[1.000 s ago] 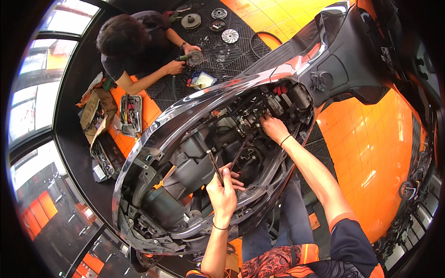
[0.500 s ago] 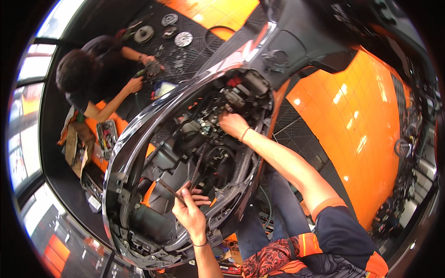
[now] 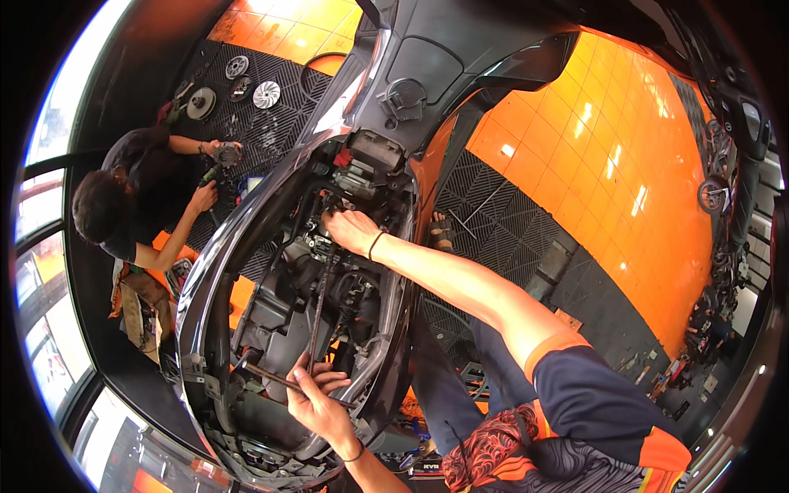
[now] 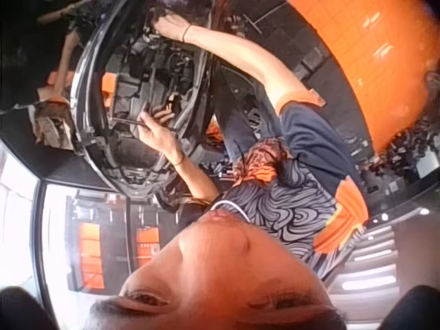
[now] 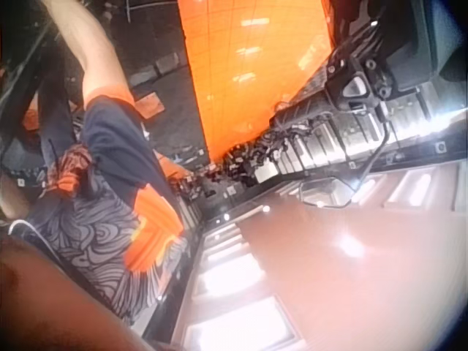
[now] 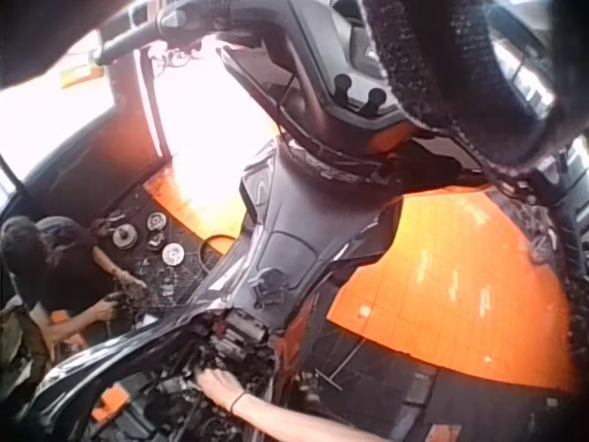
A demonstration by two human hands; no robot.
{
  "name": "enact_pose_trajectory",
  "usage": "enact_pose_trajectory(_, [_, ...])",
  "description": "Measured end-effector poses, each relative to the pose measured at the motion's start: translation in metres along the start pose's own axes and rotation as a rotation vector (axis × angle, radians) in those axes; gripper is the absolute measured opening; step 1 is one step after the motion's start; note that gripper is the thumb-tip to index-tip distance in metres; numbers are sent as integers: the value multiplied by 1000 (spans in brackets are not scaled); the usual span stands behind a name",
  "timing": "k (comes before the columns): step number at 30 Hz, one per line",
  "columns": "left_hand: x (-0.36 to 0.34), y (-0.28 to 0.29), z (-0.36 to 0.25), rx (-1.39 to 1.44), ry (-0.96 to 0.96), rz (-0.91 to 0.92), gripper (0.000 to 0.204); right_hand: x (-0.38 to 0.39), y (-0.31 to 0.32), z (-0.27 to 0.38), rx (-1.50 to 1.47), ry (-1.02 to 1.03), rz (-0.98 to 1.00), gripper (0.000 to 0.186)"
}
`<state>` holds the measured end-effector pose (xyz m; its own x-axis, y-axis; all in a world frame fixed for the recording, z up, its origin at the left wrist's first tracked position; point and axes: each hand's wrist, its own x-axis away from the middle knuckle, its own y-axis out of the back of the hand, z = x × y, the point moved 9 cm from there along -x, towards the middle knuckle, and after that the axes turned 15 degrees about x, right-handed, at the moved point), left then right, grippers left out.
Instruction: The person removes the scooter seat, then uses a screwdriver and wrench to loosen and remove bolts from the scooter's frame. They manipulate internal components and wiring under the seat area, working on the scooter's mechanical assembly.
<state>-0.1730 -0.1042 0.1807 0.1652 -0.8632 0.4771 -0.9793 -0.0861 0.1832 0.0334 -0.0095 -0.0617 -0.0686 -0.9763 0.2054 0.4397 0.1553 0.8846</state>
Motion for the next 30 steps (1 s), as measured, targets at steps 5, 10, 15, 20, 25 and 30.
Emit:
enact_pose_trajectory(5, [19, 11, -26, -26, -93, -121, 42, 34, 123, -23, -450, -111, -482, 13])
enact_pose_trajectory(10, [48, 5, -50, 51, -199, -152, 49, 152, 191, -151, -514, -666, -799, 12])
enact_pose_trajectory(15, [101, -62, -10, 192, 163, 75, 44, 150, 63, -314, -442, -935, -448, 24])
enact_pose_trajectory(20, [154, -144, 74, 298, 520, 443, 40, 100, -19, -414, -33, -511, -34, 38])
enact_pose_trajectory(25, [171, -162, 121, 377, 633, 476, 36, 52, -17, -428, -145, -494, -49, 31])
enact_pose_trajectory(30, [150, -186, 142, 404, 583, 384, 37, 85, -7, -416, -575, -608, 4, 41])
